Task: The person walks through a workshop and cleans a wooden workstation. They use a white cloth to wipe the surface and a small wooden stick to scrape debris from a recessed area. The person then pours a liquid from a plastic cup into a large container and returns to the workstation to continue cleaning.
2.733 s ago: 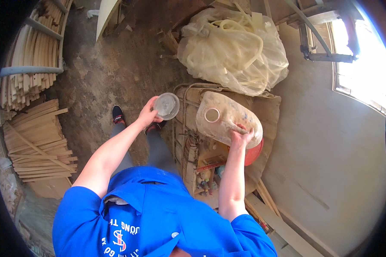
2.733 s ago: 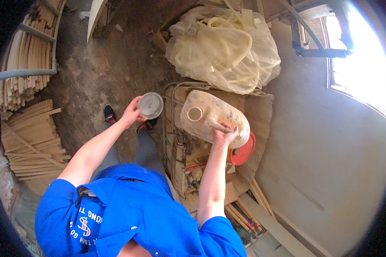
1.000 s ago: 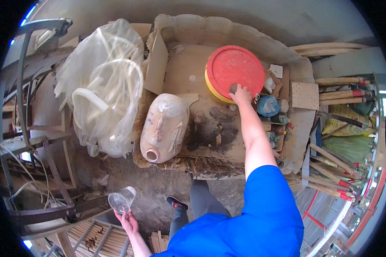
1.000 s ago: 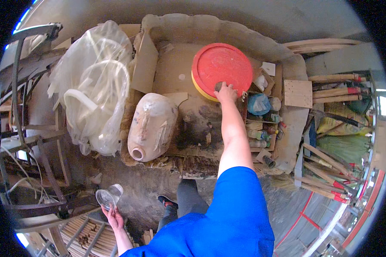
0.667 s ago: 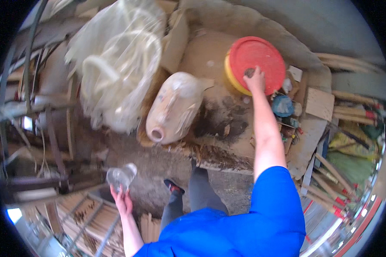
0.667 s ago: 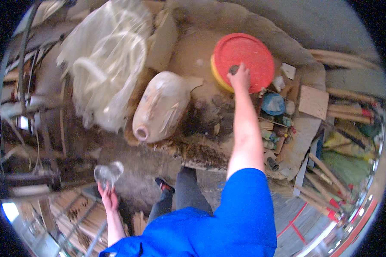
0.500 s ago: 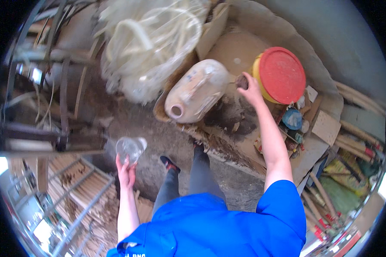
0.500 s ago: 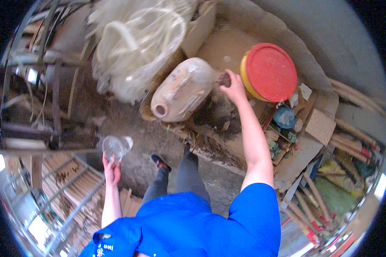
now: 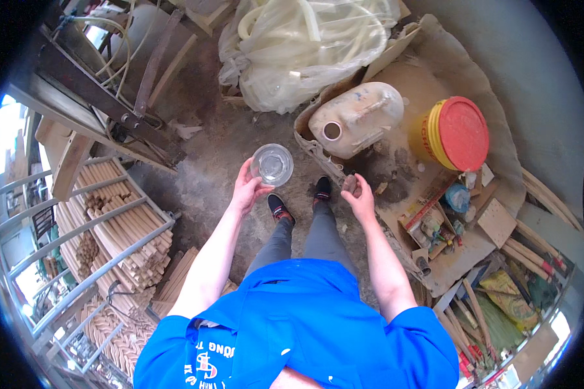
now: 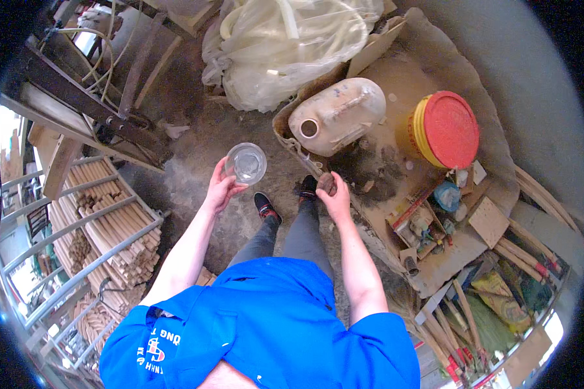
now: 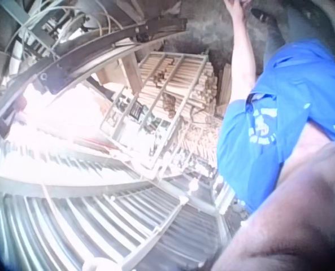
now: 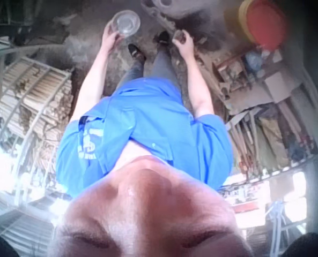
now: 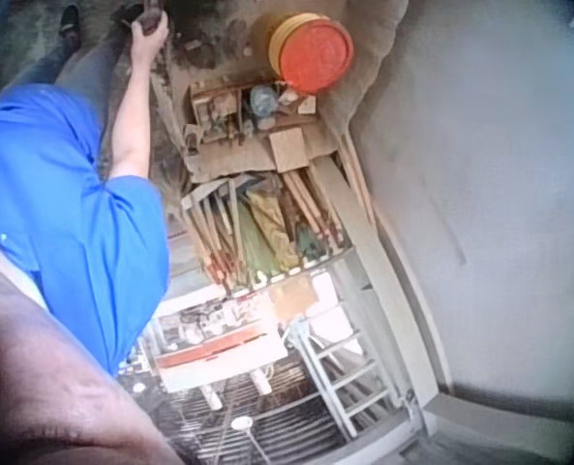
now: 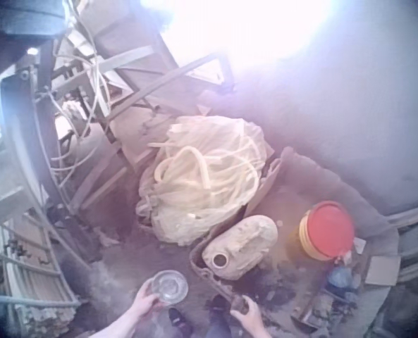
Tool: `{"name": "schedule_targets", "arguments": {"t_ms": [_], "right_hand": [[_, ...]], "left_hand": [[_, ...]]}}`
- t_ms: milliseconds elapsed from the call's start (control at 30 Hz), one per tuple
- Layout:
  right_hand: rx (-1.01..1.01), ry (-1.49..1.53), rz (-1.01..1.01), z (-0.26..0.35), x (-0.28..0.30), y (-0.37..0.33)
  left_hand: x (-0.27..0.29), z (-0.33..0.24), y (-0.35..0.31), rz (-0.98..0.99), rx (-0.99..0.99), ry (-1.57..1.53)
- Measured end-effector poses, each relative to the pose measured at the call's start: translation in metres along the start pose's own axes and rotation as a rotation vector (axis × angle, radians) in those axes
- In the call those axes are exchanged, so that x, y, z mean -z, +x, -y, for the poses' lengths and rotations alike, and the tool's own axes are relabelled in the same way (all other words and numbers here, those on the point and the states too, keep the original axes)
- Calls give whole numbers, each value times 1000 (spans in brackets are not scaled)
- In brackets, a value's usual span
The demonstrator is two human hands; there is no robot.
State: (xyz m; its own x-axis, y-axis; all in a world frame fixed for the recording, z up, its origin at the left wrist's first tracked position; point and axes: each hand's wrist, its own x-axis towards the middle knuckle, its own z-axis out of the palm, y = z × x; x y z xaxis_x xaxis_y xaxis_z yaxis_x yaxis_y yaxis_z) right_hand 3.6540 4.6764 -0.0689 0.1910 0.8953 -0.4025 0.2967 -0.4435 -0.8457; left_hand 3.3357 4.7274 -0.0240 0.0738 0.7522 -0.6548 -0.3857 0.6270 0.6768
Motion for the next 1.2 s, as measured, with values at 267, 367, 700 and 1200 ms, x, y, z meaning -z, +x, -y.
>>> {"name": "schedule_targets", "arguments": {"t_ms": [267, 367, 700, 1200], "right_hand": [[-152, 121, -103, -44, 16, -86], [-184, 237, -119, -60, 21, -105], [-309, 297, -41, -66, 49, -101], [-253, 381, -37, -71, 93, -61]], "left_hand": [[-26, 4, 31, 94, 76, 138], [-40, 6, 38, 87, 73, 146], [-77, 9, 57, 54, 45, 101], [-121, 8, 73, -68, 55, 251]]}}
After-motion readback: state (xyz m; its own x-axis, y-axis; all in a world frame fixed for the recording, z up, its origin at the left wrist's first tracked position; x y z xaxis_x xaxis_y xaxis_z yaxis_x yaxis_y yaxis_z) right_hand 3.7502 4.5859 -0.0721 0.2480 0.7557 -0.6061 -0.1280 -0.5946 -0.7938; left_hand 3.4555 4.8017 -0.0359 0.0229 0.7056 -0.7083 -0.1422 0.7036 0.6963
